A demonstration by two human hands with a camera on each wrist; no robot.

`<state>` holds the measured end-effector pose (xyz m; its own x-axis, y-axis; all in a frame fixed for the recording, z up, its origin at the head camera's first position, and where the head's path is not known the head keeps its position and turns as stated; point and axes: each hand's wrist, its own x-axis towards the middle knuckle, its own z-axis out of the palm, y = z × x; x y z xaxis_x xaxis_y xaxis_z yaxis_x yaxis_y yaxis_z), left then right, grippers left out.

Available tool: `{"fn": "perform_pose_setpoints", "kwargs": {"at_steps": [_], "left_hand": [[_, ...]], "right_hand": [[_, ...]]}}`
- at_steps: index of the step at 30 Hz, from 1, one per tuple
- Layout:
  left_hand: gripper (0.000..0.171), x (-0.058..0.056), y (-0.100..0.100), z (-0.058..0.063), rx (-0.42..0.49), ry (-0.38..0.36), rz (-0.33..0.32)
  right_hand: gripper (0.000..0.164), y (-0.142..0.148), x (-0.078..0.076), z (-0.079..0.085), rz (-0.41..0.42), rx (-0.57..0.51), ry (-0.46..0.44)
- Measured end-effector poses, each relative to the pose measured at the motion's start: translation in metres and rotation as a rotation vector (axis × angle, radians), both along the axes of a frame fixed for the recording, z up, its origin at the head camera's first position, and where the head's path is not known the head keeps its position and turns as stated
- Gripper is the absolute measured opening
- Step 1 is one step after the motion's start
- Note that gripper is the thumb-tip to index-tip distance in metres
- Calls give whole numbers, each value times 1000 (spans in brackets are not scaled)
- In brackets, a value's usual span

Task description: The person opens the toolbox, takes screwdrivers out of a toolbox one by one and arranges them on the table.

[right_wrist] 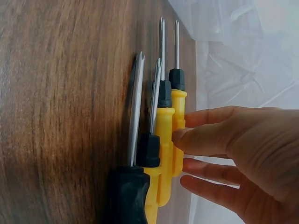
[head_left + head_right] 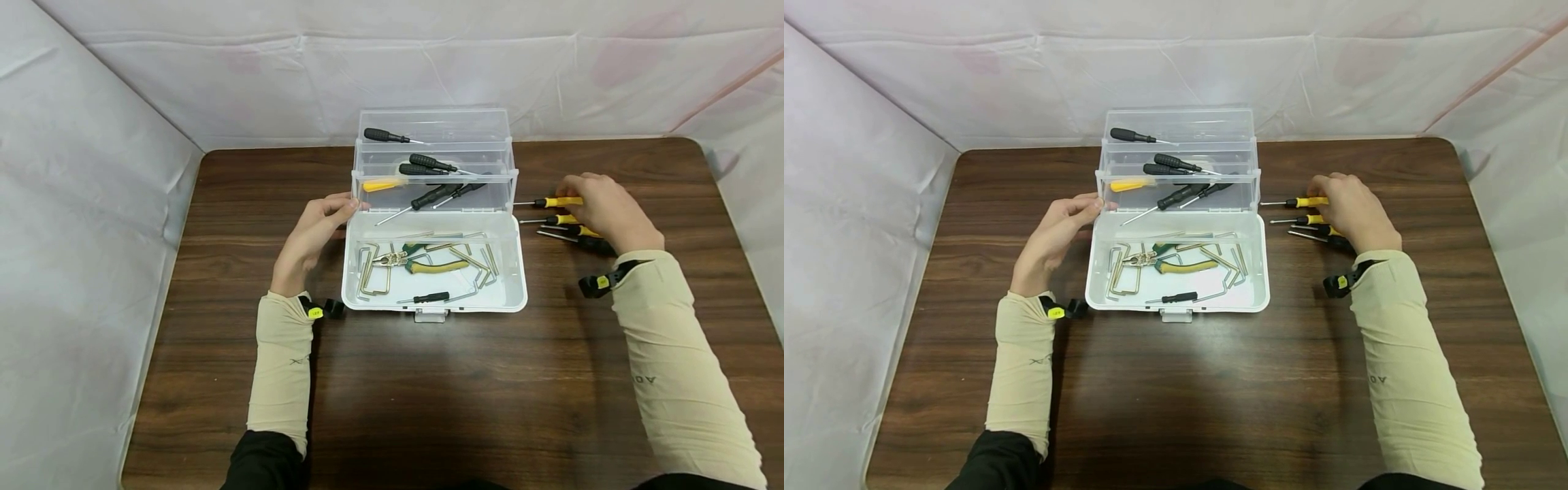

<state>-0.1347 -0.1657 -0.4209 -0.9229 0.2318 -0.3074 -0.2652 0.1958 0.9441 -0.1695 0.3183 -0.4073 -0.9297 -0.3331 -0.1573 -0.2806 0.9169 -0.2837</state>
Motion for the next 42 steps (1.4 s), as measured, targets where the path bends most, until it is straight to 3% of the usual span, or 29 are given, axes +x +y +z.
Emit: {"fn": "perform_pose_setpoints", "kwargs": {"at_steps": [9, 17, 29, 42], "left_hand": [[41, 0, -1, 0, -2, -4, 4], [41, 1, 0, 1, -4, -9, 10], [41, 0, 0, 1, -1, -6, 9], [41, 0, 1, -1, -7, -3, 10]], "right_hand": [[26, -5, 3, 7, 13, 19, 21], [25, -14, 5, 22, -5, -24, 79], [28, -31, 10, 46, -22, -30, 83], [23, -50, 12, 66, -1, -84, 203]]}}
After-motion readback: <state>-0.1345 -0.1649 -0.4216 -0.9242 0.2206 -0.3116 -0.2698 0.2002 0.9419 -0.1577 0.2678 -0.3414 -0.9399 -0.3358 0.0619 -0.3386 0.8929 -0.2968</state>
